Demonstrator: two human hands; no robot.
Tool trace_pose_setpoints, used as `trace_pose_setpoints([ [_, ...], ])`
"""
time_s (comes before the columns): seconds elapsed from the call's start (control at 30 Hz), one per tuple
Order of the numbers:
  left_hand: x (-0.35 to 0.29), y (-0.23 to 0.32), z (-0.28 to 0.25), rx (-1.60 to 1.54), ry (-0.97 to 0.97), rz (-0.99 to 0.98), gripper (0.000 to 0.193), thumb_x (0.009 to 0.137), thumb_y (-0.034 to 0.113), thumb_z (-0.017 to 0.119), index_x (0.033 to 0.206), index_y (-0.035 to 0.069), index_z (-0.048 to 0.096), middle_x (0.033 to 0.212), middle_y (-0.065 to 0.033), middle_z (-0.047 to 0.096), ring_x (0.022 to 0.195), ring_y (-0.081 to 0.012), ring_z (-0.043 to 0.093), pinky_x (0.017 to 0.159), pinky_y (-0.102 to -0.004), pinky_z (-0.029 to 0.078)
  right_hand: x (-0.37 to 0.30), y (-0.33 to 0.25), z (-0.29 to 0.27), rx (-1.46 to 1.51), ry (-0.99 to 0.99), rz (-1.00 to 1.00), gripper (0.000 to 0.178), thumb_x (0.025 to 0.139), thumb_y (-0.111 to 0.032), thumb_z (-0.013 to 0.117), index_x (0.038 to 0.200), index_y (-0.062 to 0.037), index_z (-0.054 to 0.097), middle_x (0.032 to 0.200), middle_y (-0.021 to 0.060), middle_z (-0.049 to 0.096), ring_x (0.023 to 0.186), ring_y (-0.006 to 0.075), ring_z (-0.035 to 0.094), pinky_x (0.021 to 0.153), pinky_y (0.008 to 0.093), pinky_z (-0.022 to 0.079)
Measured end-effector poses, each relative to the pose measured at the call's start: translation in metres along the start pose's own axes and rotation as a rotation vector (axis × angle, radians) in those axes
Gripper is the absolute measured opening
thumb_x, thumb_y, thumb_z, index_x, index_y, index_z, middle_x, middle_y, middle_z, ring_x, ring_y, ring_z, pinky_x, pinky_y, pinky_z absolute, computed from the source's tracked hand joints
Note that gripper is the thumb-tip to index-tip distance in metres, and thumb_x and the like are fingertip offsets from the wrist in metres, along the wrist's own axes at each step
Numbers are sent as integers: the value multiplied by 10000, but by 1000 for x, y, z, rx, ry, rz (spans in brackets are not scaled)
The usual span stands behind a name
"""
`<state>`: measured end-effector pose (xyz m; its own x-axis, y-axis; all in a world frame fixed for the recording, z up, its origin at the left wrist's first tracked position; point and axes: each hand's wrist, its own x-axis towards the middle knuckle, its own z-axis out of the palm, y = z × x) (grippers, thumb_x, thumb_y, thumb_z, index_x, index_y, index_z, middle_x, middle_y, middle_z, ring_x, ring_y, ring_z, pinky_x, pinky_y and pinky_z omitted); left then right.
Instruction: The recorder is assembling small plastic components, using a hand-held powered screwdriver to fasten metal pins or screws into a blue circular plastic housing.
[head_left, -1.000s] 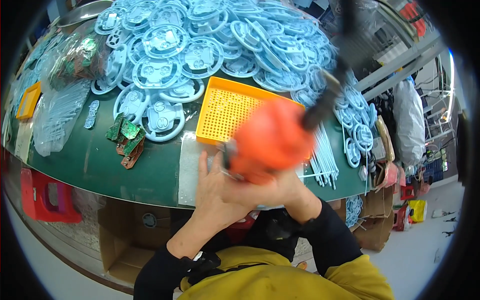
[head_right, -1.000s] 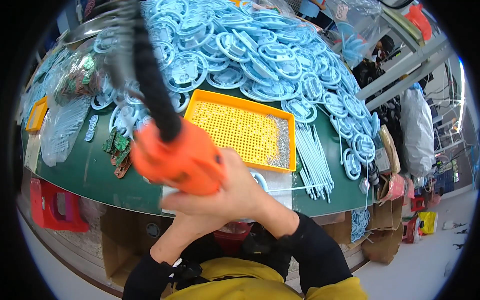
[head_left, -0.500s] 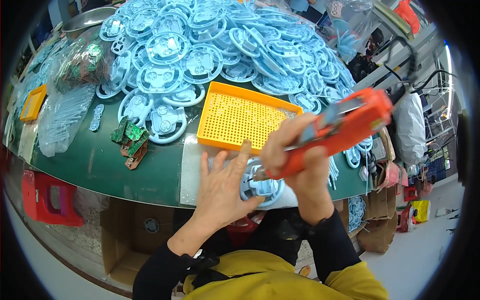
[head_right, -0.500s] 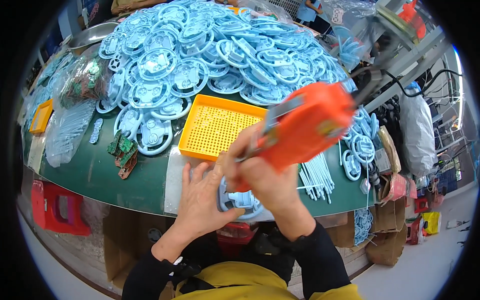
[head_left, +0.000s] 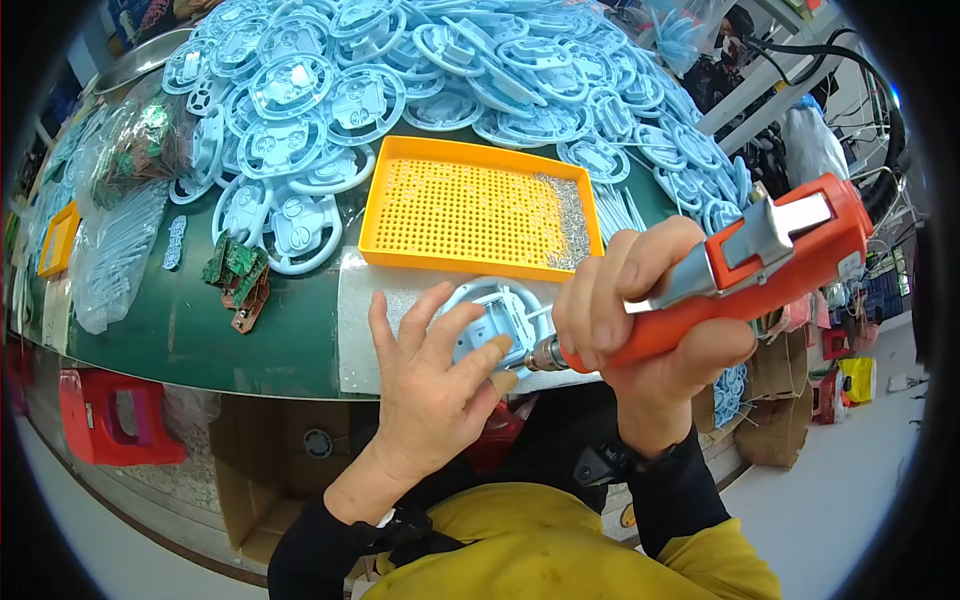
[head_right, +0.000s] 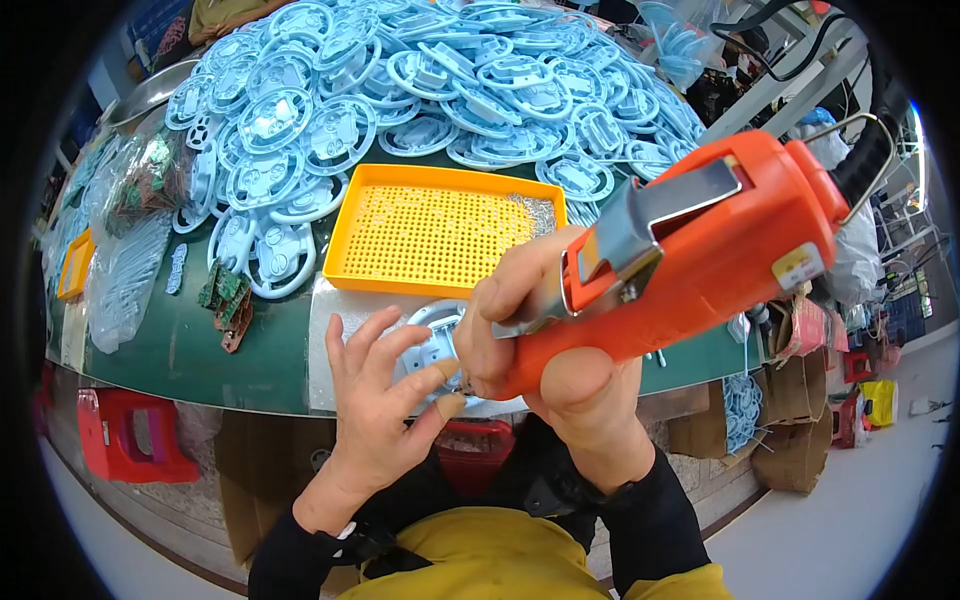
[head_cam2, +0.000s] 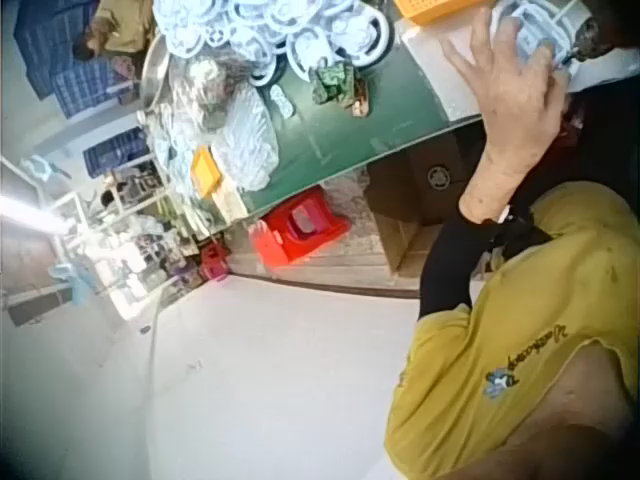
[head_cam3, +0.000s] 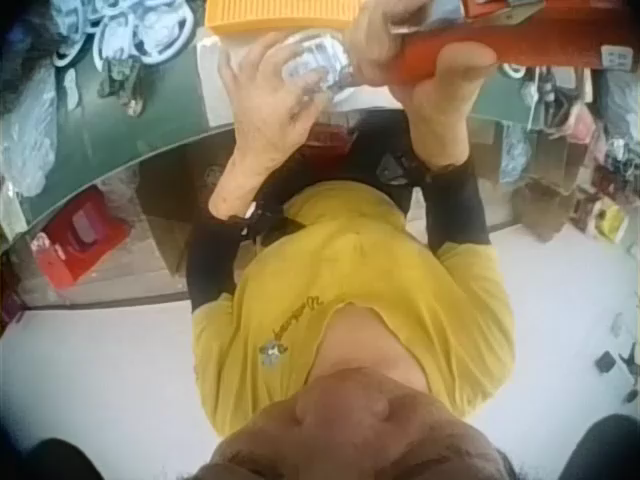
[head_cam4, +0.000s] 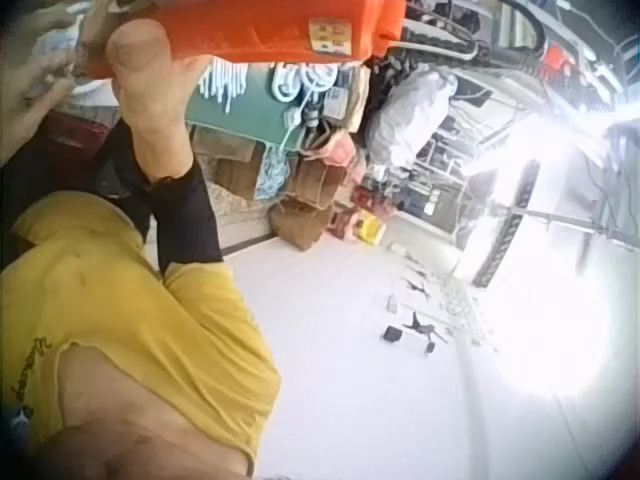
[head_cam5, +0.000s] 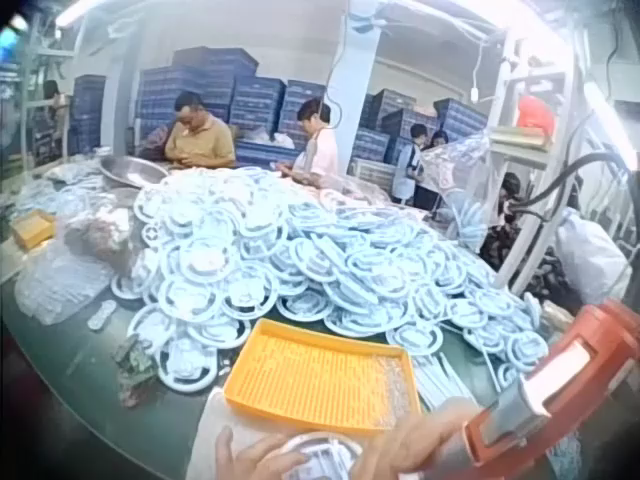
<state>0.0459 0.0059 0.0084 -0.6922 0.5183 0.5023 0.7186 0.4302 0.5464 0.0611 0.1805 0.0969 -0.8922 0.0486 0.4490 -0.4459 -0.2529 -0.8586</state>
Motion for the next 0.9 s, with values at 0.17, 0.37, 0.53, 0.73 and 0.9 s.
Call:
trace_pose_setpoints([
  [0.17,-6,6,7,-59,74,17,169,711,121,809,850,144,716,1137,-33,627,1242,-339,505,1125,-640,189,-5,-6,4,-7,-22,-11,740,803,-791,553,988,-76,501,671,12,536,469,130,503,451,290,429],
  [0.37,-17,10,7,-118,71,12,188,719,150,817,885,148,729,1136,-34,624,1250,-339,494,1129,-629,189,-12,-9,6,42,-46,-35,744,788,-778,581,987,-65,503,678,21,551,480,139,527,463,294,452],
  [0.53,-11,7,-6,-111,-108,-102,991,653,307,887,1501,122,409,1474,-143,423,1358,-405,405,1135,-662,169,-22,-8,0,-149,-92,40,730,780,-732,669,988,-49,515,691,44,571,511,161,553,478,299,463],
  [0.73,-4,-7,6,19,-247,-53,1077,643,280,890,1541,87,327,1587,-168,309,1468,-355,312,1181,-596,190,-34,2,-2,-125,-77,52,709,779,-689,714,1008,-45,525,716,71,591,554,179,576,494,301,466],
  [0.9,-6,-7,8,94,-246,-18,927,686,310,872,1465,42,447,1505,-179,416,1431,-373,358,1166,-561,251,-39,18,-5,-76,-79,55,678,790,-642,737,1016,-36,533,720,75,594,563,189,575,504,309,462],
])
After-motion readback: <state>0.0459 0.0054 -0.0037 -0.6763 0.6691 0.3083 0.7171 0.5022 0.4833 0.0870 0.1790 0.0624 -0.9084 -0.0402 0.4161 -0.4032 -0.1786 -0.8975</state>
